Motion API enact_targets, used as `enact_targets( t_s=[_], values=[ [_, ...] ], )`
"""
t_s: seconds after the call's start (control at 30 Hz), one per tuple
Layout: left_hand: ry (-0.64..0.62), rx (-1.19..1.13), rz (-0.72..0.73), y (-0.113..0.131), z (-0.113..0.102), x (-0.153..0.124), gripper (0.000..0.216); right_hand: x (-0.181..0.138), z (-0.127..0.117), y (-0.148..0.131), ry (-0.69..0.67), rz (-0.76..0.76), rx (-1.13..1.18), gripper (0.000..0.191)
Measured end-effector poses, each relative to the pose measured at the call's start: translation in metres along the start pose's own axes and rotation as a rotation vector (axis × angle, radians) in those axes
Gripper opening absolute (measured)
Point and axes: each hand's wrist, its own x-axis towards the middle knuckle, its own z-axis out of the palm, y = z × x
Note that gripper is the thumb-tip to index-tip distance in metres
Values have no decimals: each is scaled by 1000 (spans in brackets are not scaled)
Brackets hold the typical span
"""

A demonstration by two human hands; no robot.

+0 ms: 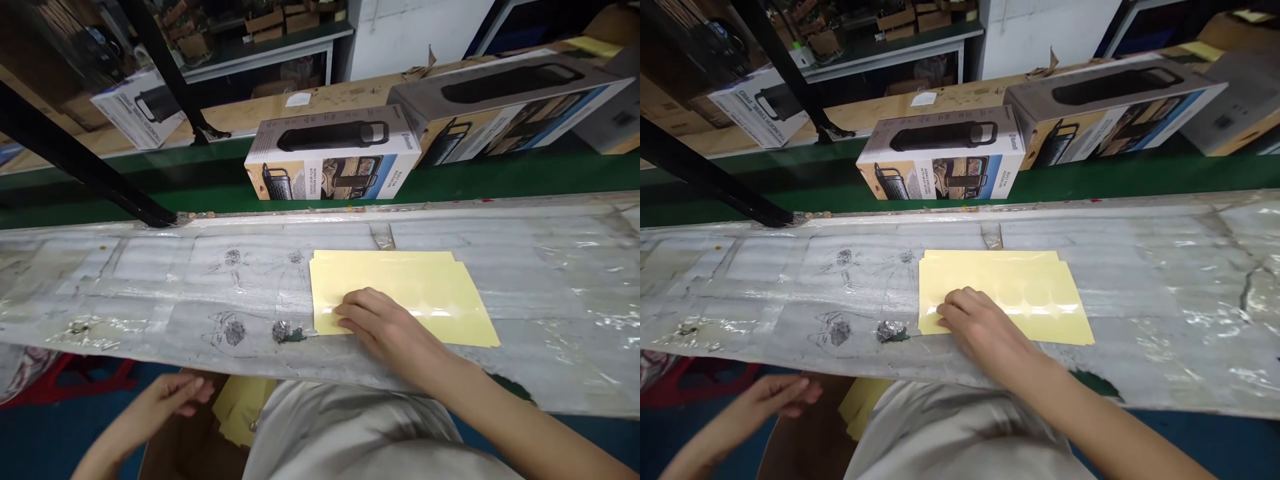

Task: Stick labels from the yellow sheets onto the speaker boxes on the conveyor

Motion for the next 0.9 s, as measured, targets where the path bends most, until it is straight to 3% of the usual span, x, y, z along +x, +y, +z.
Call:
enact_targets(
  t_s=[0.07, 0.17, 0.27, 0.4, 0.53, 0.73, 0.9],
  values=[
    [-139, 174, 216, 57, -14, -3, 33, 10, 8, -2, -59, 20, 15, 24],
    [-267, 471, 500, 139, -4, -3, 32, 18, 16, -1, -120, 67, 31, 25],
    [-227, 660, 774, 200, 29, 24, 29, 22, 16, 1, -161, 109, 61, 26],
    [-130, 812, 1016, 248, 69, 78, 25, 26, 16, 1, -179, 136, 52, 29],
    [-236, 818, 1083, 264, 85, 112, 16, 25, 21, 2, -136, 135, 39, 28],
    [-260, 687, 1153, 249, 89, 126, 11, 14, 29, 9, 43, 8, -21, 25],
    [-229, 795, 1329, 236, 99, 126, 32, 9, 27, 12, 4, 43, 83, 30]
  ],
)
